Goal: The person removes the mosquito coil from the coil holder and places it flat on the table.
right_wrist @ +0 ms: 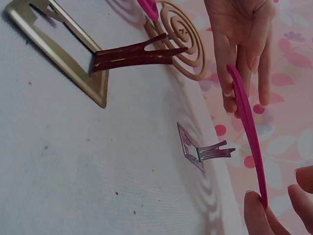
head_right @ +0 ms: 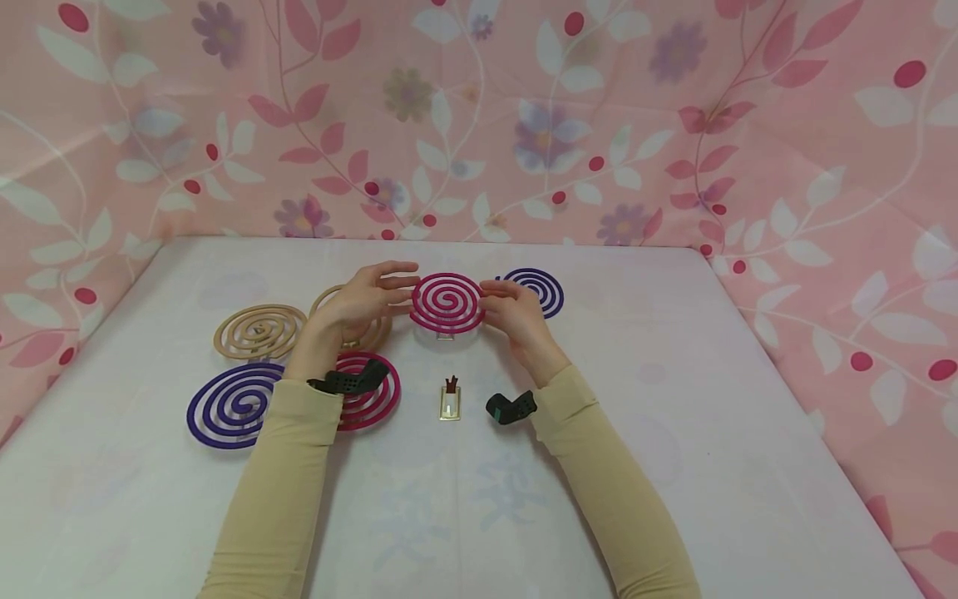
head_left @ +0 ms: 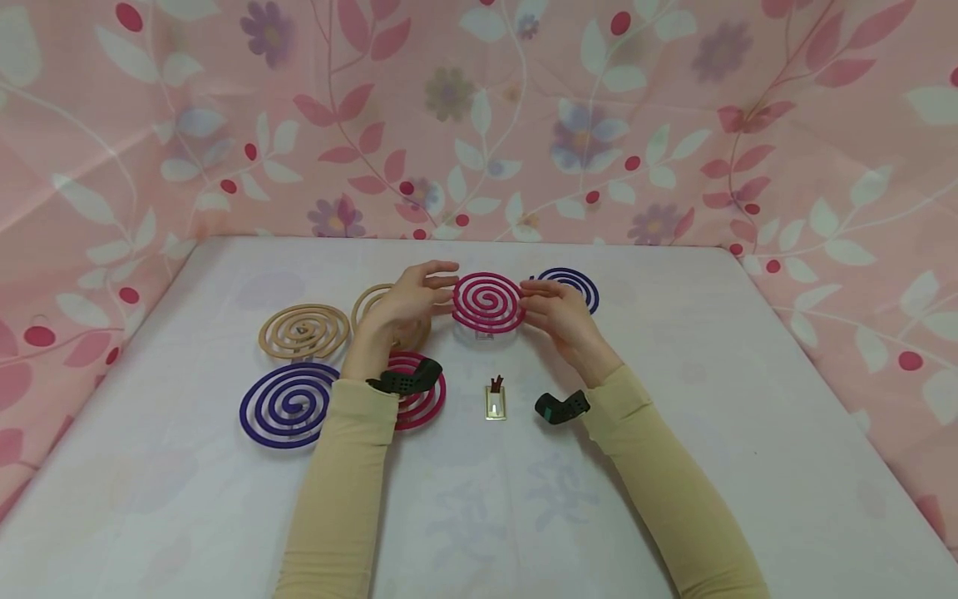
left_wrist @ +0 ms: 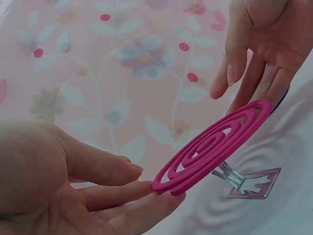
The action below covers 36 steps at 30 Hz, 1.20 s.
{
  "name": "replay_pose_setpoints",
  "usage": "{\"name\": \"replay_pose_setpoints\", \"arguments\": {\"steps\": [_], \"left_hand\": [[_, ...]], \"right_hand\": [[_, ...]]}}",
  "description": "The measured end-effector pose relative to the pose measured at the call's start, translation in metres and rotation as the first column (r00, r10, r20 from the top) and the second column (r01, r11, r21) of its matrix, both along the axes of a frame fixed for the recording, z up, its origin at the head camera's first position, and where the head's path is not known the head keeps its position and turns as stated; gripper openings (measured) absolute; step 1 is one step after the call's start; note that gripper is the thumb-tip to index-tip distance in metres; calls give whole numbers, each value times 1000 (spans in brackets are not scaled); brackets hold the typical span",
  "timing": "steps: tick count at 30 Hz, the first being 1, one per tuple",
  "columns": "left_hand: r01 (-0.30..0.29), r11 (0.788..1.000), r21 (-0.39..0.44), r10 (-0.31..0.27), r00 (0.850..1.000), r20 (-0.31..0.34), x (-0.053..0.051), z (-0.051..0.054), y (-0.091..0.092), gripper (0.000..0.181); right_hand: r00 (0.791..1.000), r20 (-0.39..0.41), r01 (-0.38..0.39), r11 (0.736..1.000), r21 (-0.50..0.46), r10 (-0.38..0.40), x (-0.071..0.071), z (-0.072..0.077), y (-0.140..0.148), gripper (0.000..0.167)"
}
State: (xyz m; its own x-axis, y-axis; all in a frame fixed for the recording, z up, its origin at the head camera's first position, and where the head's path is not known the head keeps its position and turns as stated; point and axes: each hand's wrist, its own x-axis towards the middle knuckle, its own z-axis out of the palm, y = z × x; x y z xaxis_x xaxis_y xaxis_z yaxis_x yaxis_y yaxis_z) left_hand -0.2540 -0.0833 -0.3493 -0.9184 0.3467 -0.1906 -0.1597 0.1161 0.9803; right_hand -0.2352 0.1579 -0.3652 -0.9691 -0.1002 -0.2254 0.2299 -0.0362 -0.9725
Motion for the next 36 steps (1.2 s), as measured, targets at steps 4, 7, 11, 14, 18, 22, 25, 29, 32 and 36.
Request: {"name": "replay_pose_setpoints", "arguments": {"steps": [4, 7, 11, 14, 18, 22, 25, 29, 32, 36], "left_hand": [[-27, 1000, 2, 27, 999, -24, 3, 7, 1, 52], [-41, 999, 5, 41, 998, -43, 5, 12, 1, 51], [-55, 998, 23, 56, 997, -54, 6, 16, 1, 52], [-62, 998, 31, 64, 996, -61, 6, 16, 1, 53], [-64, 997, 39, 67, 996, -67, 6, 17, 2, 54], [-68, 995, 67, 72, 996, -60, 5, 17, 4, 54], [-70, 994, 81, 74, 996, -58, 5, 17, 5, 54], [-67, 993, 96, 74, 995, -67, 5, 19, 7, 54], [-69, 992, 104, 77, 994, -71, 7, 21, 8, 54], [-69, 992, 105, 78, 993, -84, 9, 24, 9, 55]], "right_hand": [[1000, -14, 11, 1000, -15, -11, 1, 6, 2, 42], [999, -26, 24, 999, -24, -25, 2, 10, 4, 39], [998, -46, 35, 999, -38, -37, 1, 13, 6, 37], [997, -58, 44, 997, -63, -48, 0, 15, 8, 36], [996, -63, 56, 996, -68, -60, -1, 18, 9, 38], [996, -72, 51, 996, -74, -57, 0, 21, 10, 40], [995, -81, 44, 995, -84, -51, 1, 23, 11, 41], [995, -86, 40, 995, -86, -48, 2, 26, 13, 37], [995, -82, 46, 995, -88, -54, 3, 28, 14, 36], [995, -74, 54, 995, -86, -61, 3, 31, 14, 37]]}}
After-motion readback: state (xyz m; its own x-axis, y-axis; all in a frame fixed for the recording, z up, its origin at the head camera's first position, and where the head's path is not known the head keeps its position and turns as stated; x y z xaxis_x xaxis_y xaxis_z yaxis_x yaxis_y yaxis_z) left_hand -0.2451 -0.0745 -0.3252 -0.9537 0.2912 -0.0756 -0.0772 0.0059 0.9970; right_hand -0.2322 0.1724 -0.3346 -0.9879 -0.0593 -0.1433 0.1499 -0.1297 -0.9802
